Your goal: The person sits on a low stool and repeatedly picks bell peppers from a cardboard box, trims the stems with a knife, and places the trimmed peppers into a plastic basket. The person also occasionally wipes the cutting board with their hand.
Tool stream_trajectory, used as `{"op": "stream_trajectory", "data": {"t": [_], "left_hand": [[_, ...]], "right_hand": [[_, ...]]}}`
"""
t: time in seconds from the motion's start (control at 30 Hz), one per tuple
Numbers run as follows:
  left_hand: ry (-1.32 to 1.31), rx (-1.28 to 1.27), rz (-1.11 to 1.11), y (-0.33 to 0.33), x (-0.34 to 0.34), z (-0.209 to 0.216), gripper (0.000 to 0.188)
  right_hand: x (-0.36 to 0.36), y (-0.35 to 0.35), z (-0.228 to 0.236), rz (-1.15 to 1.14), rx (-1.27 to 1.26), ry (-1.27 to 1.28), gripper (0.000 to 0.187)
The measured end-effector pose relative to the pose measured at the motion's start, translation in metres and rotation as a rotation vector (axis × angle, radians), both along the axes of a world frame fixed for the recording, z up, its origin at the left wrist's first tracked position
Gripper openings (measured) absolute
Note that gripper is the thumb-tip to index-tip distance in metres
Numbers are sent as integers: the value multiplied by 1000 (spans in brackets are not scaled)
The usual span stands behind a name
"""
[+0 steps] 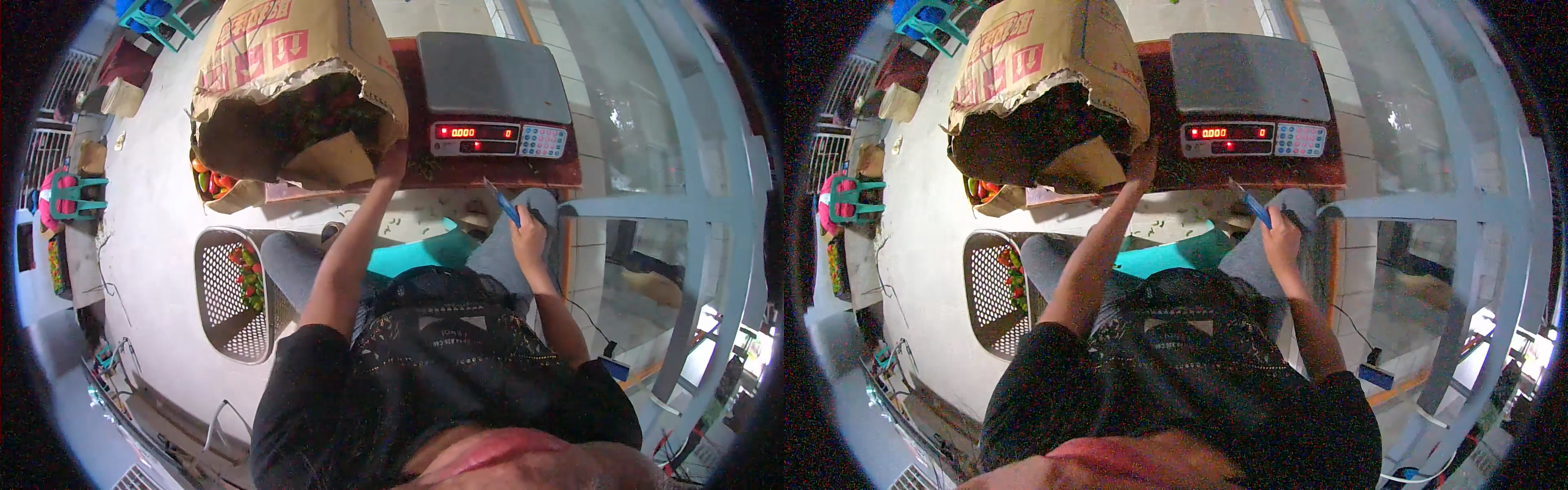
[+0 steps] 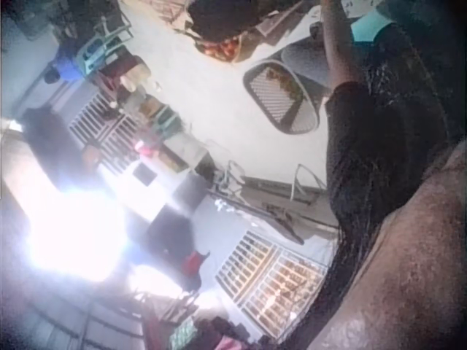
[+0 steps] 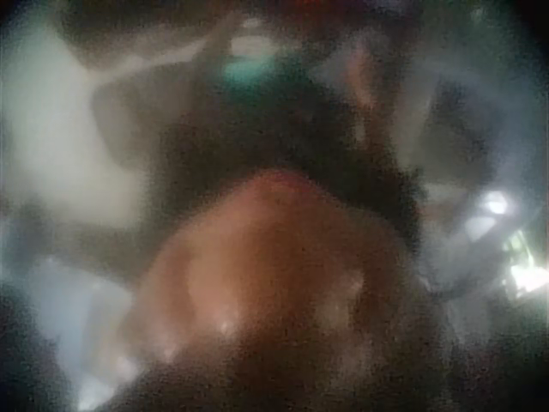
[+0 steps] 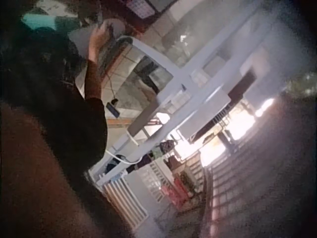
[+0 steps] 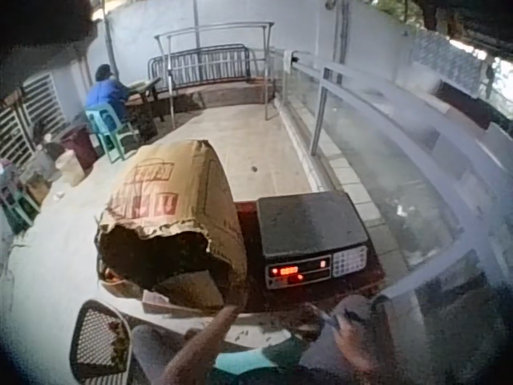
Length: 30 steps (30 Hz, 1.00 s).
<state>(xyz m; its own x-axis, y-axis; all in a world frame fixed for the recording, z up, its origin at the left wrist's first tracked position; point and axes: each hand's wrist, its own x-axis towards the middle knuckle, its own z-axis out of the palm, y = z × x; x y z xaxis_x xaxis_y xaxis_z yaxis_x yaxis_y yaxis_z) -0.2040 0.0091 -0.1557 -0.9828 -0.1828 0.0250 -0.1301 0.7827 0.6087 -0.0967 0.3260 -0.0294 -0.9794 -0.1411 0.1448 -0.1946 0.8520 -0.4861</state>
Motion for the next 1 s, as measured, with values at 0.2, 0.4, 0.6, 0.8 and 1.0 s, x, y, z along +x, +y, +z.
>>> {"op": "stream_trajectory", "data": {"t": [0.2, 0.4, 0.6, 0.8, 1.0], "left_hand": [[-6, -226, 28, -8, 25, -52, 40], [84, 8, -160, -2, 76, 34, 50], [134, -474, -63, -41, 50, -18, 53], [-377, -149, -147, -15, 10, 45, 50], [13, 77, -287, -24, 44, 24, 40]], "right_hand": [[-1, -2, -9, -21, 50, 41, 12], [2, 3, -13, -31, 112, 72, 25], [-4, -10, -9, 46, 102, 29, 22], [1, -3, -6, -16, 26, 42, 10], [-2, -7, -10, 15, 118, 38, 24]]}}
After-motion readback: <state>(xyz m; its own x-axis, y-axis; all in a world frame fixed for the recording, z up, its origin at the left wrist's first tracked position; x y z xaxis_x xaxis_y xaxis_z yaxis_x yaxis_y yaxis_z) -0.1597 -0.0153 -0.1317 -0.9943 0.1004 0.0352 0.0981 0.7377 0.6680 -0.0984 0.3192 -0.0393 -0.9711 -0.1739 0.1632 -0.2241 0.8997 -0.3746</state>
